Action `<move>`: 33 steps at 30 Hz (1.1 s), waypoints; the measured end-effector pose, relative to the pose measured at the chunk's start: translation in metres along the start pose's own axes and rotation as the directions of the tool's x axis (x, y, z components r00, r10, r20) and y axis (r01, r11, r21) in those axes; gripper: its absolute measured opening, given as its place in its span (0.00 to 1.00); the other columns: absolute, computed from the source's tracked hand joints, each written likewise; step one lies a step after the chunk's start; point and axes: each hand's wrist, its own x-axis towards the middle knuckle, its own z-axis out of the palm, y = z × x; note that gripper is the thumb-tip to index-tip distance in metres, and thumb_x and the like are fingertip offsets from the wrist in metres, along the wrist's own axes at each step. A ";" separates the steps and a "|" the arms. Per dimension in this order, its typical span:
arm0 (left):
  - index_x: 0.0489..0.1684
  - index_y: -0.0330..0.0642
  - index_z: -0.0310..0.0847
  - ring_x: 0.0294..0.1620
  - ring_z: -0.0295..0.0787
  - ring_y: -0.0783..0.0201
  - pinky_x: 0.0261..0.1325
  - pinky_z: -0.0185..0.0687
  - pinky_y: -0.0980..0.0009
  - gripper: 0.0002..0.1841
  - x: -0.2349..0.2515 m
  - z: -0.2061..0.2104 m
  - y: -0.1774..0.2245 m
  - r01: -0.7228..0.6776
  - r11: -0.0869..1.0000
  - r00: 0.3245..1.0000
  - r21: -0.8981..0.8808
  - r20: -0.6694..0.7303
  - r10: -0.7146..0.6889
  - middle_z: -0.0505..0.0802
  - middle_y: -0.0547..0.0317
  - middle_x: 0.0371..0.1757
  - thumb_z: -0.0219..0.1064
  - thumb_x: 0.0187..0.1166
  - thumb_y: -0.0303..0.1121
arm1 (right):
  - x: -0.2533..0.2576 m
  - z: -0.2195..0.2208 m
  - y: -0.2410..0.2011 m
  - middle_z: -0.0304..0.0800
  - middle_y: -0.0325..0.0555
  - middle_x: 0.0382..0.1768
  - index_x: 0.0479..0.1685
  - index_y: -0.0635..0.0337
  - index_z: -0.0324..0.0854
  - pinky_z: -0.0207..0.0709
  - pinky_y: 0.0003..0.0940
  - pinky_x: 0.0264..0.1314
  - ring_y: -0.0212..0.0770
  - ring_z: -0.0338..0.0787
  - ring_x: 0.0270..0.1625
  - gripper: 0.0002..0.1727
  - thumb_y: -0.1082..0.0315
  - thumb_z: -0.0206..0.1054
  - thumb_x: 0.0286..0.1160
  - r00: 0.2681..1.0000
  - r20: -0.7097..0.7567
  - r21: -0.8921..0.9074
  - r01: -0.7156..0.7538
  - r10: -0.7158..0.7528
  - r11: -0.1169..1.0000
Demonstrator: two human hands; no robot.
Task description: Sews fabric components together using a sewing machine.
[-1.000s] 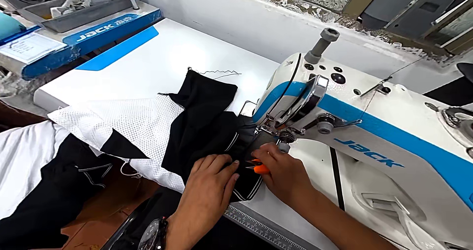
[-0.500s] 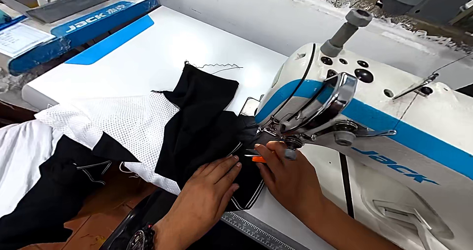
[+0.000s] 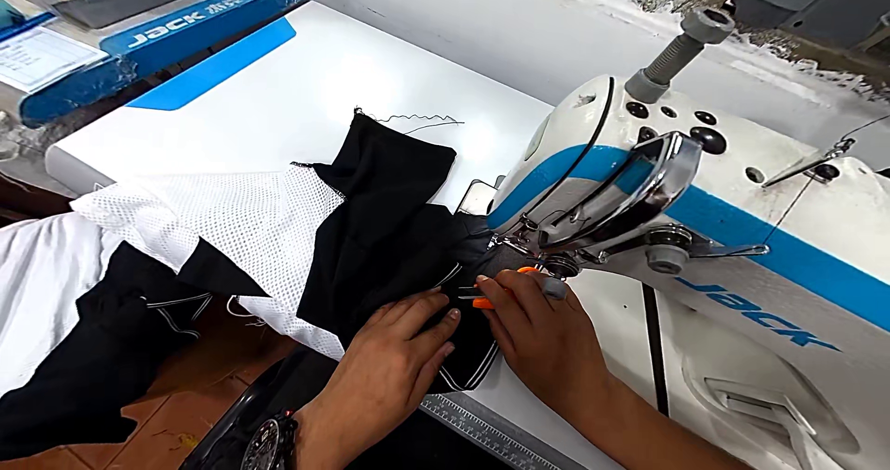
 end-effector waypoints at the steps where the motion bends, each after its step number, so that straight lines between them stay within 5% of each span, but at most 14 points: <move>1: 0.65 0.56 0.90 0.78 0.80 0.63 0.77 0.78 0.62 0.21 0.000 0.000 0.000 -0.002 1.000 1.000 0.001 -0.003 0.002 0.90 0.62 0.70 0.50 0.92 0.46 | 0.000 0.000 0.000 0.90 0.45 0.55 0.66 0.50 0.87 0.79 0.41 0.54 0.48 0.87 0.55 0.18 0.58 0.61 0.84 1.000 0.002 -0.008 0.005 -0.005 1.000; 12: 0.65 0.55 0.90 0.80 0.79 0.64 0.78 0.77 0.62 0.21 -0.001 0.001 0.000 -0.018 1.000 1.000 0.003 -0.017 0.018 0.89 0.63 0.73 0.50 0.92 0.45 | 0.001 -0.003 -0.009 0.91 0.47 0.56 0.66 0.52 0.87 0.80 0.42 0.51 0.49 0.88 0.55 0.19 0.59 0.61 0.83 1.000 0.006 -0.074 -0.012 0.012 0.997; 16: 0.64 0.55 0.91 0.79 0.79 0.64 0.77 0.77 0.62 0.21 -0.001 0.002 0.000 -0.019 1.000 0.999 0.008 -0.026 0.019 0.90 0.64 0.71 0.50 0.92 0.45 | 0.002 0.006 -0.005 0.89 0.45 0.53 0.66 0.51 0.87 0.81 0.41 0.44 0.47 0.88 0.50 0.20 0.54 0.59 0.85 0.991 0.035 0.158 -0.135 0.131 0.978; 19: 0.63 0.55 0.91 0.78 0.80 0.65 0.77 0.78 0.63 0.21 0.000 0.001 0.000 -0.001 1.000 1.000 -0.012 -0.029 0.001 0.90 0.65 0.69 0.50 0.92 0.45 | -0.001 0.005 0.002 0.91 0.43 0.51 0.62 0.51 0.87 0.84 0.39 0.46 0.44 0.89 0.51 0.22 0.48 0.64 0.78 0.969 0.059 0.262 -0.249 0.242 0.932; 24: 0.60 0.54 0.92 0.77 0.81 0.69 0.77 0.78 0.66 0.20 0.001 -0.003 -0.001 0.056 0.995 0.998 -0.085 -0.025 -0.059 0.91 0.68 0.68 0.52 0.91 0.44 | -0.002 0.004 0.011 0.90 0.39 0.37 0.44 0.48 0.91 0.80 0.35 0.28 0.39 0.90 0.37 0.18 0.46 0.70 0.66 0.969 -0.001 0.216 -0.242 0.248 0.946; 27: 0.58 0.52 0.92 0.73 0.84 0.71 0.73 0.81 0.68 0.19 0.002 -0.006 -0.002 0.099 0.988 0.995 -0.115 -0.009 -0.100 0.91 0.68 0.68 0.53 0.90 0.46 | 0.006 0.004 0.002 0.91 0.40 0.45 0.48 0.46 0.93 0.82 0.35 0.28 0.37 0.90 0.37 0.23 0.40 0.74 0.65 0.978 0.008 0.311 -0.201 0.209 0.929; 31: 0.53 0.49 0.92 0.68 0.86 0.71 0.68 0.85 0.69 0.17 0.003 -0.005 -0.001 0.110 0.987 0.994 -0.116 -0.014 -0.113 0.90 0.67 0.67 0.58 0.86 0.45 | 0.017 0.005 -0.009 0.88 0.39 0.48 0.37 0.51 0.89 0.81 0.33 0.23 0.35 0.89 0.35 0.05 0.65 0.73 0.64 0.998 0.058 0.359 -0.058 0.040 0.932; 33: 0.49 0.48 0.93 0.68 0.86 0.70 0.67 0.85 0.68 0.15 0.004 -0.005 -0.002 0.100 0.988 0.995 -0.119 -0.016 -0.103 0.91 0.66 0.67 0.60 0.85 0.44 | 0.009 -0.008 -0.009 0.88 0.38 0.48 0.37 0.52 0.87 0.85 0.32 0.33 0.34 0.90 0.43 0.04 0.66 0.67 0.70 0.984 0.165 0.555 -0.036 -0.068 0.831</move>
